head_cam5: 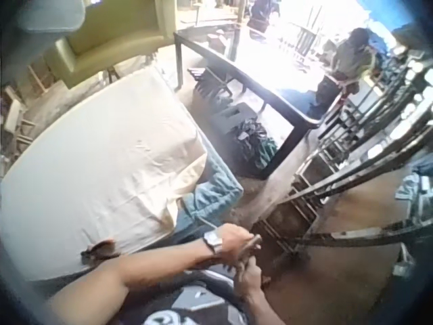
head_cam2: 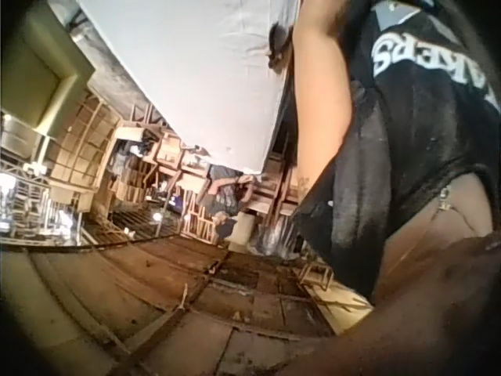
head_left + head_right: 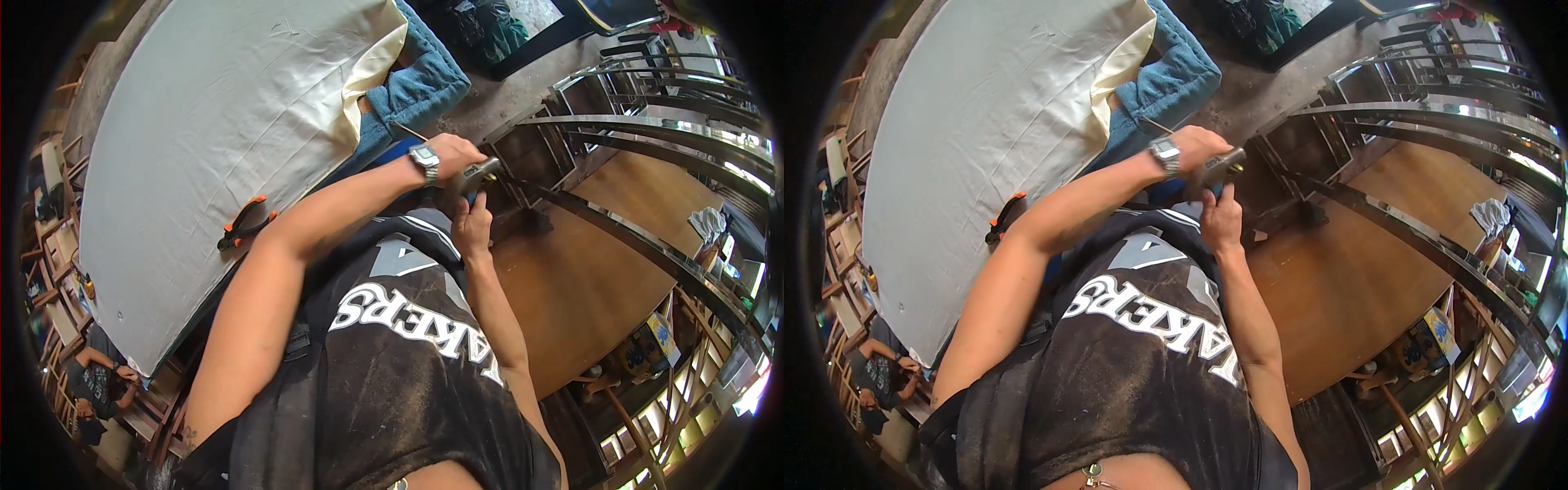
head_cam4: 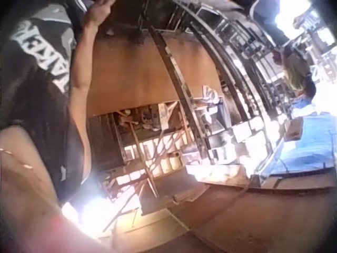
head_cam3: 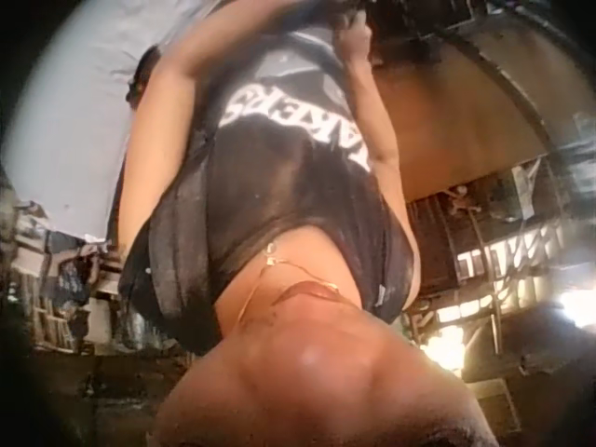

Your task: The person is using pliers and a hammer to remove nails or staples from a piece of furniture to detach fabric.

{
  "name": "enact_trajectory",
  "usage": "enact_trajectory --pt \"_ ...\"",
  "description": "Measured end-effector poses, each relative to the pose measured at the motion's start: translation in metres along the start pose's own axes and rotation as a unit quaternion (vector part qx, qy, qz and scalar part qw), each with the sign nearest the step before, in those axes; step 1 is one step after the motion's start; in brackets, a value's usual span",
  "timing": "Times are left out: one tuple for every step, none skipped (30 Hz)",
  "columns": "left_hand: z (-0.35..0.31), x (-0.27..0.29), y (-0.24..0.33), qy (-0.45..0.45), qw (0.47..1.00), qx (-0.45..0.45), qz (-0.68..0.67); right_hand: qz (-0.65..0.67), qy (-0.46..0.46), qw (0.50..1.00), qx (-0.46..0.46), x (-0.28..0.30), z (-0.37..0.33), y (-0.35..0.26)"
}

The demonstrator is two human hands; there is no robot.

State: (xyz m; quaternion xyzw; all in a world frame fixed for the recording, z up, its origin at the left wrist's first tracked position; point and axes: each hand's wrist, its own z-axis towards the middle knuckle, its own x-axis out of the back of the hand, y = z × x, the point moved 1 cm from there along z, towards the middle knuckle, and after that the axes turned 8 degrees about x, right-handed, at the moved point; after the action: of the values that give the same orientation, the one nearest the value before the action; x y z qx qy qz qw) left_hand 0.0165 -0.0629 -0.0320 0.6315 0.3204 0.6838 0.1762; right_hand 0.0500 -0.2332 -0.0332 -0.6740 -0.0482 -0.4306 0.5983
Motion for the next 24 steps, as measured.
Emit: enact_trajectory --pt "0.005 -0.016 -0.002 -0.086 0.994 0.048 0.049 -0.011 0.014 0.999 -0.047 0.000 -0.013 0.014" --pt "0.011 -0.030 -0.006 -0.144 0.982 0.079 0.090 -0.008 0.026 0.996 -0.089 0.003 -0.026 0.028" --pt "0.015 -0.040 -0.016 -0.161 0.973 0.112 0.123 -0.010 0.032 0.986 -0.165 0.010 -0.038 0.041" --pt "0.016 -0.050 -0.021 -0.178 0.963 0.136 0.150 0.076 0.054 0.963 -0.254 0.022 -0.048 0.055" --pt "0.015 -0.056 -0.026 -0.207 0.947 0.172 0.173 0.193 0.106 0.935 -0.279 0.033 -0.056 0.063" --pt "0.013 -0.060 -0.029 -0.239 0.930 0.202 0.195 0.305 0.156 0.881 -0.326 0.045 -0.060 0.071" --pt "0.011 -0.061 -0.030 -0.261 0.914 0.194 0.244 0.282 0.158 0.896 -0.304 0.056 -0.062 0.076" --pt "0.008 -0.059 -0.028 -0.267 0.914 0.195 0.235 0.258 0.158 0.910 -0.283 0.066 -0.062 0.079" --pt "0.004 -0.057 -0.021 -0.269 0.924 0.170 0.210 0.231 0.156 0.923 -0.265 0.074 -0.063 0.078" --pt "0.002 -0.051 -0.012 -0.268 0.934 0.144 0.189 0.228 0.161 0.921 -0.271 0.078 -0.063 0.077" --pt "-0.001 -0.046 0.001 -0.236 0.949 0.122 0.170 0.226 0.164 0.919 -0.276 0.082 -0.061 0.075" --pt "-0.003 -0.039 0.013 -0.210 0.963 0.097 0.141 0.213 0.173 0.912 -0.303 0.083 -0.061 0.073" --pt "-0.004 -0.031 0.022 -0.183 0.972 0.080 0.125 0.241 0.194 0.899 -0.310 0.082 -0.060 0.070" --pt "-0.004 -0.022 0.028 -0.154 0.980 0.057 0.109 0.241 0.182 0.908 -0.291 0.080 -0.057 0.066" --pt "-0.001 -0.014 0.029 -0.134 0.987 0.045 0.077 0.235 0.176 0.909 -0.297 0.078 -0.056 0.063" --pt "0.001 -0.007 0.028 -0.131 0.985 0.057 0.093 0.227 0.176 0.905 -0.313 0.076 -0.054 0.060" --pt "0.002 -0.001 0.025 -0.124 0.988 0.057 0.074 0.227 0.162 0.912 -0.301 0.073 -0.051 0.057" --pt "0.004 0.004 0.021 -0.107 0.991 0.058 0.063 0.226 0.156 0.914 -0.299 0.071 -0.048 0.055" --pt "0.004 0.007 0.018 -0.101 0.991 0.066 0.054 0.220 0.147 0.915 -0.304 0.069 -0.046 0.051" --pt "0.003 0.010 0.016 -0.085 0.994 0.052 0.033 0.217 0.143 0.920 -0.294 0.068 -0.043 0.048" --pt "0.003 0.012 0.013 -0.067 0.997 0.044 0.020 0.210 0.139 0.924 -0.289 0.067 -0.040 0.044" --pt "0.002 0.013 0.012 -0.056 0.998 0.034 0.006 0.201 0.128 0.929 -0.281 0.066 -0.038 0.040" --pt "0.002 0.015 0.011 -0.038 0.999 0.022 -0.006 0.202 0.127 0.931 -0.277 0.065 -0.035 0.037" --pt "0.002 0.016 0.012 -0.022 0.999 0.022 -0.015 0.200 0.119 0.934 -0.270 0.064 -0.033 0.033"
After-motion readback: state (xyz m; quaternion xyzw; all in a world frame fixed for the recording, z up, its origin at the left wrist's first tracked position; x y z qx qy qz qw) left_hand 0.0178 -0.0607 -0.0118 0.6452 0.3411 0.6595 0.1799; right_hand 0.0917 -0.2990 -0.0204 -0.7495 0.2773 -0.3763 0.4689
